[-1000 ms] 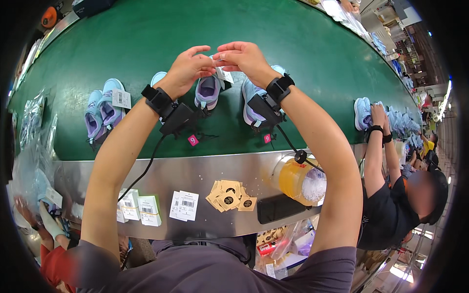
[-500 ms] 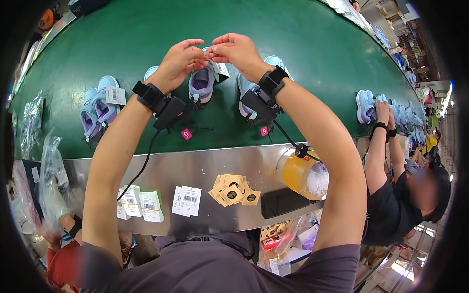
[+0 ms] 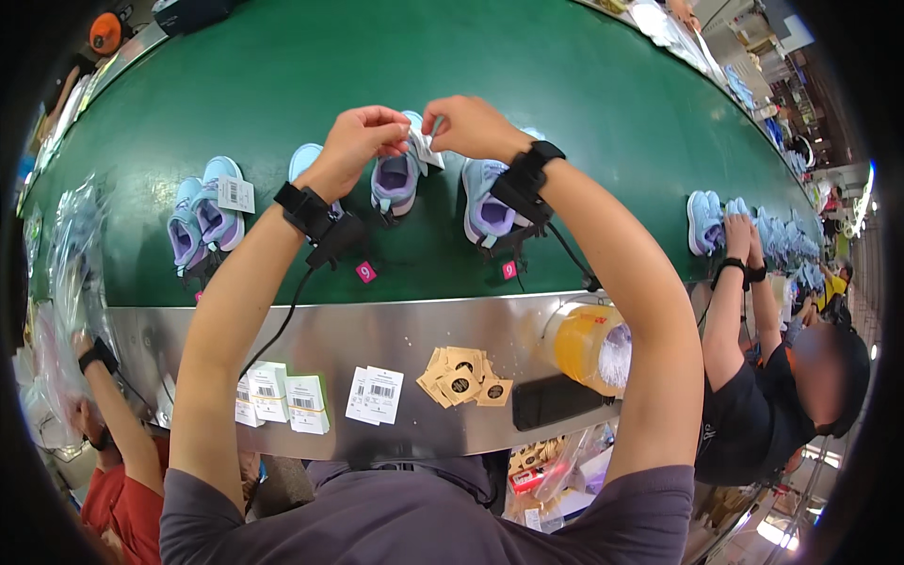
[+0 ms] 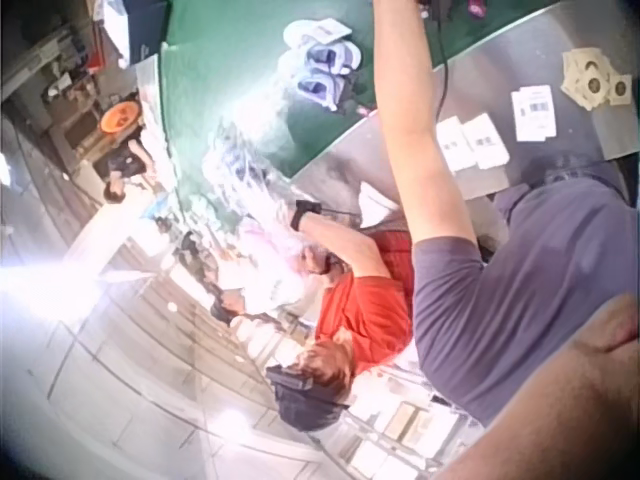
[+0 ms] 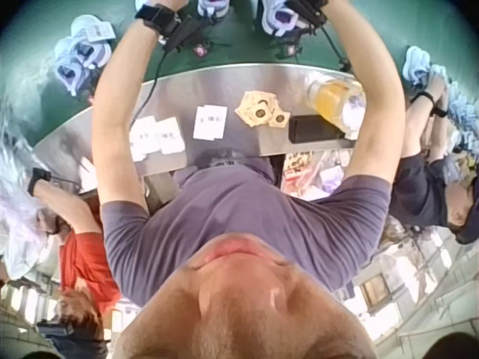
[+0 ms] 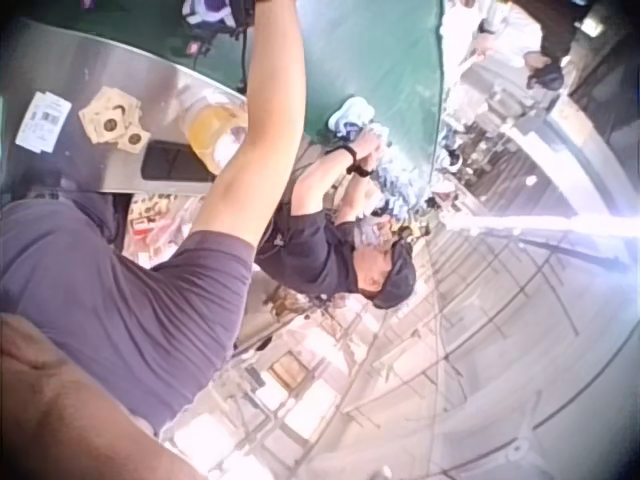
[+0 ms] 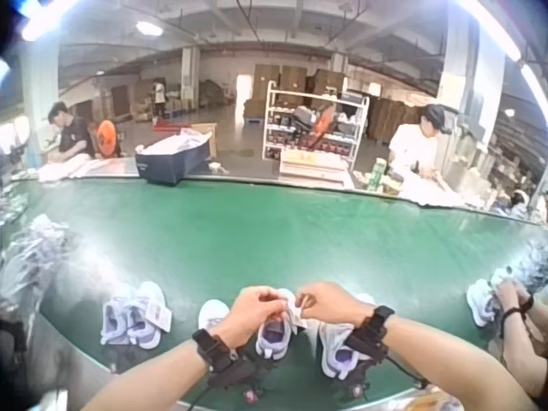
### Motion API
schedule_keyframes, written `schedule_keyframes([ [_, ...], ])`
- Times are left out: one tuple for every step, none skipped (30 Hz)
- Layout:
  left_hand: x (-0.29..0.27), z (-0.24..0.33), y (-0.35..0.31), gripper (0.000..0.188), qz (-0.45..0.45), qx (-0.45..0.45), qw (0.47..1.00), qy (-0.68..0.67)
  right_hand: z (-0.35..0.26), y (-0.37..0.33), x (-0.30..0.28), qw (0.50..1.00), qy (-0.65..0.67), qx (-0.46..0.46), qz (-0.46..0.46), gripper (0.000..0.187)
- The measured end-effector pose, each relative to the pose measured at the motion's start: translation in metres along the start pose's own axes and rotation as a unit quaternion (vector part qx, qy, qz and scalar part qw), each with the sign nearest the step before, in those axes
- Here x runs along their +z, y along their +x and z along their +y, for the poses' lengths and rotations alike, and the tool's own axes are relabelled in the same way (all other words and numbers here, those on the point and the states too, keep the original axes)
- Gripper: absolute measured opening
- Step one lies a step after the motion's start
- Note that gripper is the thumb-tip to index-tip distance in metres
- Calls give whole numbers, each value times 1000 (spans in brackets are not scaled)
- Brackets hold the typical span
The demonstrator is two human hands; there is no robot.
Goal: The person stands at a green conveyor belt in a warehouse and attaches price tags to a series of light blue and purple sneakers. They pick up a tag from a stack, peel the backing, and affix it to the shoe's tongue or side before moving the shoe down the line.
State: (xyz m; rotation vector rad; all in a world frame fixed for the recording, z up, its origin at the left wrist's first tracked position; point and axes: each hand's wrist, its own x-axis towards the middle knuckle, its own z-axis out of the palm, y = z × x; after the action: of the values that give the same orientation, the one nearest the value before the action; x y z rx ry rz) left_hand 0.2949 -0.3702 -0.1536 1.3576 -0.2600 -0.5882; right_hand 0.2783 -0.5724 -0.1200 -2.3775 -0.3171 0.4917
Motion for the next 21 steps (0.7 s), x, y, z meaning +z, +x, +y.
schedule_keyframes([
  [0,1,-1,13,12,-6,1000,-9,-3,-1,-5,998,55,0,-28,22],
  [-2,2,-1,13,23,-12,999,-19,-7,-1,-8,994,100,17,-26,23],
  [-5,3,-1,14,31,-21,999,-16,-10,-2,-10,988,146,34,-24,23],
  [-7,1,-6,14,40,-34,998,-18,-16,-7,-9,980,191,55,-29,24],
  [-9,0,-9,14,50,-47,997,-20,-24,-10,-8,966,247,65,-29,24],
  [-10,1,-6,14,34,-24,999,-22,-22,-7,-11,964,261,45,-26,23],
  [-10,-1,-2,15,17,-8,999,-27,-15,-8,-12,960,278,32,-25,23],
  [-12,-5,-5,15,8,1,1000,-30,-12,-9,-5,952,303,19,-32,23],
  [-12,-7,-4,17,9,7,999,-33,-10,-7,-5,952,303,18,-24,23],
  [-12,-5,-4,17,16,9,1000,-17,-14,-5,-5,954,300,15,-16,26],
  [-13,-4,-5,19,20,4,1000,-14,-18,-5,-2,951,307,20,-15,25],
  [-14,-4,-9,20,23,0,1000,-10,-22,-5,2,949,313,25,-14,25],
  [-15,-4,-10,24,28,1,1000,-14,-23,-3,3,949,312,34,-19,25],
  [-16,-4,-11,27,33,3,999,-18,-24,-1,4,949,310,42,-25,25],
  [-17,-4,-12,31,37,4,999,-22,-25,0,5,949,308,51,-30,25],
  [-18,-3,-13,35,37,6,999,-28,-26,0,5,958,282,53,-16,25],
  [-18,-3,-14,39,36,9,999,-34,-27,0,5,965,256,56,-3,25],
  [-19,-3,-15,43,35,11,999,-40,-28,0,5,971,230,59,11,25],
  [-20,-4,-15,46,33,13,999,-30,-27,1,5,974,219,56,23,24],
  [-21,-4,-15,49,31,14,999,-20,-25,3,6,976,209,53,35,24],
  [-22,-5,-15,52,29,15,999,-11,-23,4,7,978,198,50,48,23],
])
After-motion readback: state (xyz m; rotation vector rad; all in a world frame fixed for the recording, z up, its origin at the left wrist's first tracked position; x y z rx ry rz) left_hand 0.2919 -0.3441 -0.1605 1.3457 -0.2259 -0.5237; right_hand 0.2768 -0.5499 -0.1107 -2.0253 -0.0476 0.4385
